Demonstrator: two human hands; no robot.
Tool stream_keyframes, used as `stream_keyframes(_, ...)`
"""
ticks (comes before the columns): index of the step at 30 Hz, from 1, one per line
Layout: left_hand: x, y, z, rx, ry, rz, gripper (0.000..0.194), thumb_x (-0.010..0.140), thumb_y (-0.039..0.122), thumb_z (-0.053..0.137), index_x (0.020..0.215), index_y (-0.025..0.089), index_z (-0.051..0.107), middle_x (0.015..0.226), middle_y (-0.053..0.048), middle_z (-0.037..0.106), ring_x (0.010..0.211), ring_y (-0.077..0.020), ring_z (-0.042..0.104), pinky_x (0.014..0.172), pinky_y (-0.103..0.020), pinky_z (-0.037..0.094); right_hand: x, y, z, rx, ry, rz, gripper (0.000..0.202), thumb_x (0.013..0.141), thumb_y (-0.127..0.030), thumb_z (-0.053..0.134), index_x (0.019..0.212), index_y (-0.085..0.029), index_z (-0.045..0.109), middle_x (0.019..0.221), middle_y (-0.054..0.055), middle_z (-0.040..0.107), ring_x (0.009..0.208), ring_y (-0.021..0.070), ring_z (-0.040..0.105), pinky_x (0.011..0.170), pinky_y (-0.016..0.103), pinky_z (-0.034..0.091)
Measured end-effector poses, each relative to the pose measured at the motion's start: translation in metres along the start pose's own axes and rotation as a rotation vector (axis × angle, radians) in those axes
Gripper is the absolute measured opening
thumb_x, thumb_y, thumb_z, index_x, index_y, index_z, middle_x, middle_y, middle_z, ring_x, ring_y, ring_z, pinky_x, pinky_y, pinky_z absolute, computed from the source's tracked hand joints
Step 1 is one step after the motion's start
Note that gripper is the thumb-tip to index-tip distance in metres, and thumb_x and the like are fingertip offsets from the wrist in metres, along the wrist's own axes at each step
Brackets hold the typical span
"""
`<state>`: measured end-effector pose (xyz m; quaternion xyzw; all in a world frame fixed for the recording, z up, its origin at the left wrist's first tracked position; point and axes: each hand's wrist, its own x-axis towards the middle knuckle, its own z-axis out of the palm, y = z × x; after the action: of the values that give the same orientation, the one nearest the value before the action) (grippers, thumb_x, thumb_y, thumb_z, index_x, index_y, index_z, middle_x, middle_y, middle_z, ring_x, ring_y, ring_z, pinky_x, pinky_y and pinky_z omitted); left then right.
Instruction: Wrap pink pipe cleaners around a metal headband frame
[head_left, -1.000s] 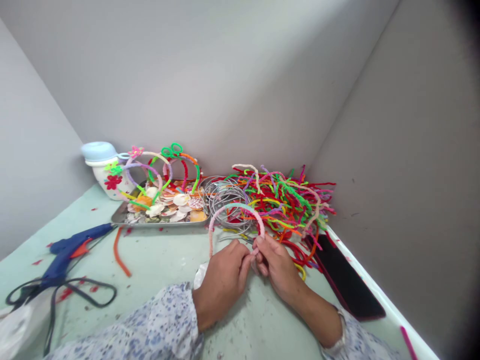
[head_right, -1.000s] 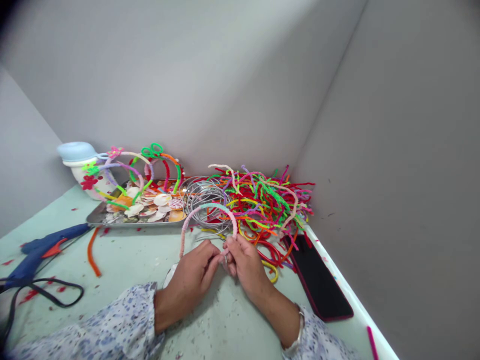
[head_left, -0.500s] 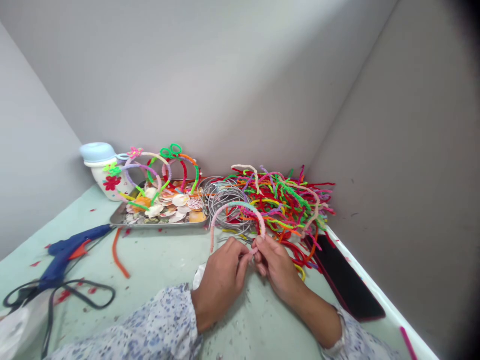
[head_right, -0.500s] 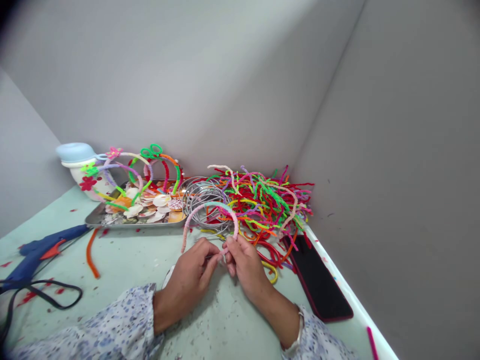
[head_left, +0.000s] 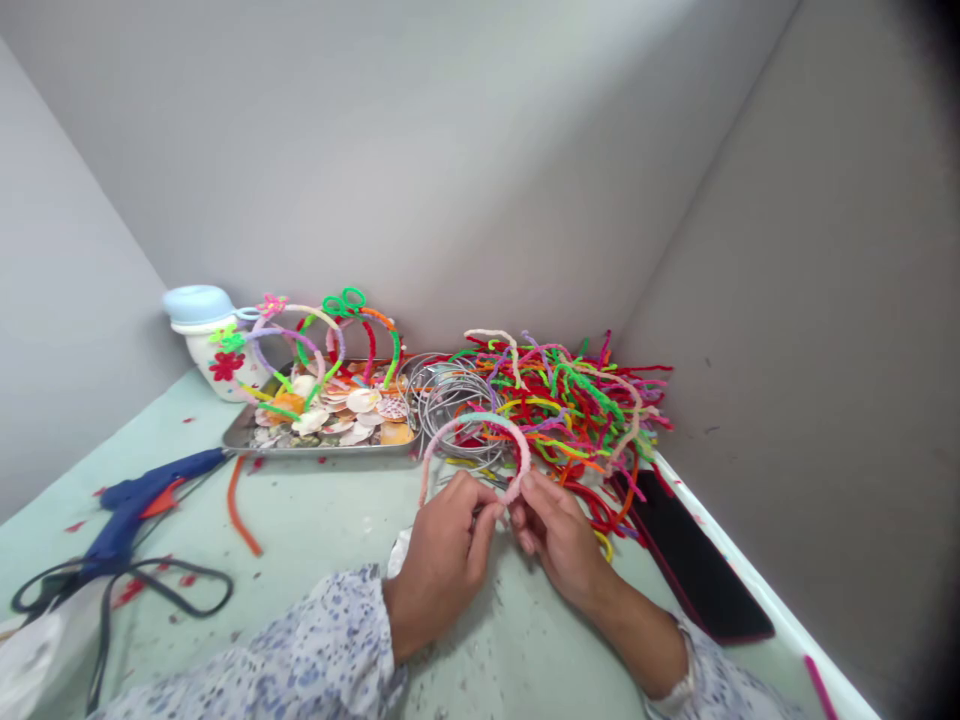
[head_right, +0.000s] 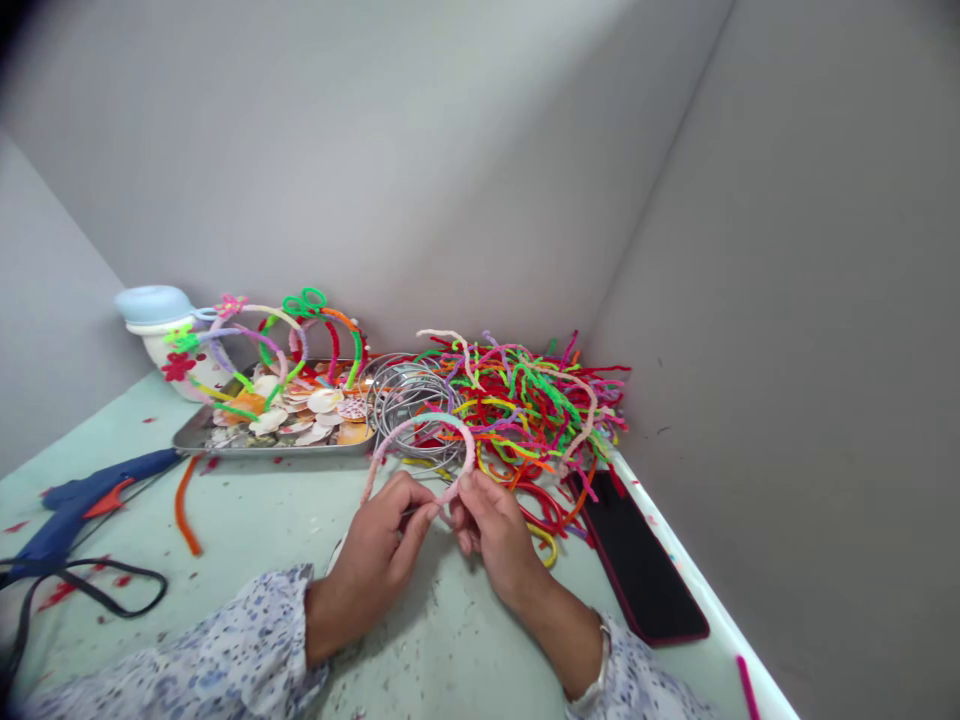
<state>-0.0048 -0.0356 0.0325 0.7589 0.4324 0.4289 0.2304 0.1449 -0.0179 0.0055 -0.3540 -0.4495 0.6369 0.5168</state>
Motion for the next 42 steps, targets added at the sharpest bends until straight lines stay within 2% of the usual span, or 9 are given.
stream_keyframes(13, -0.0014, 0.0010, 0.0019, 0.017, -0.012, 0.001, 0.012, 0.089, 0.020, 0.044, 0.082, 0.019, 0.054, 0.079, -0.003, 0.056, 0.073, -0.0153, 0.052, 0.065, -0.027, 0.038, -0.0011, -0.0014, -0.0016, -0.021, 0.029, 0.007, 0.028, 0.087, -0.040, 0.052, 0.074, -0.016, 0.053, 0.055, -0.006, 0.049, 0.037, 0.0025, 0.040, 0.037, 0.014, 0.028)
stream_keyframes(21, -0.0011, 0.0015, 0.0018, 0.025, 0.001, -0.002, 0.013, 0.091, 0.020, 0.043, 0.084, 0.019, 0.053, 0.079, -0.002, 0.057, 0.072, -0.0143, 0.052, 0.071, -0.029, 0.039, -0.0019, -0.0049, 0.0012, -0.026, 0.015, -0.003, 0.025, 0.086, -0.041, 0.053, 0.079, -0.017, 0.057, 0.057, -0.005, 0.048, 0.039, 0.0041, 0.040, 0.037, 0.016, 0.027)
stream_keyframes(42, -0.0038, 0.0035, 0.0016, 0.026, 0.001, -0.002, 0.012, 0.089, 0.020, 0.044, 0.081, 0.019, 0.053, 0.078, -0.003, 0.056, 0.072, -0.0160, 0.053, 0.063, -0.028, 0.039, -0.0036, -0.0032, 0.0009, -0.054, 0.015, -0.029, 0.024, 0.085, -0.038, 0.055, 0.075, -0.016, 0.057, 0.054, -0.006, 0.047, 0.037, 0.0040, 0.037, 0.037, 0.017, 0.026)
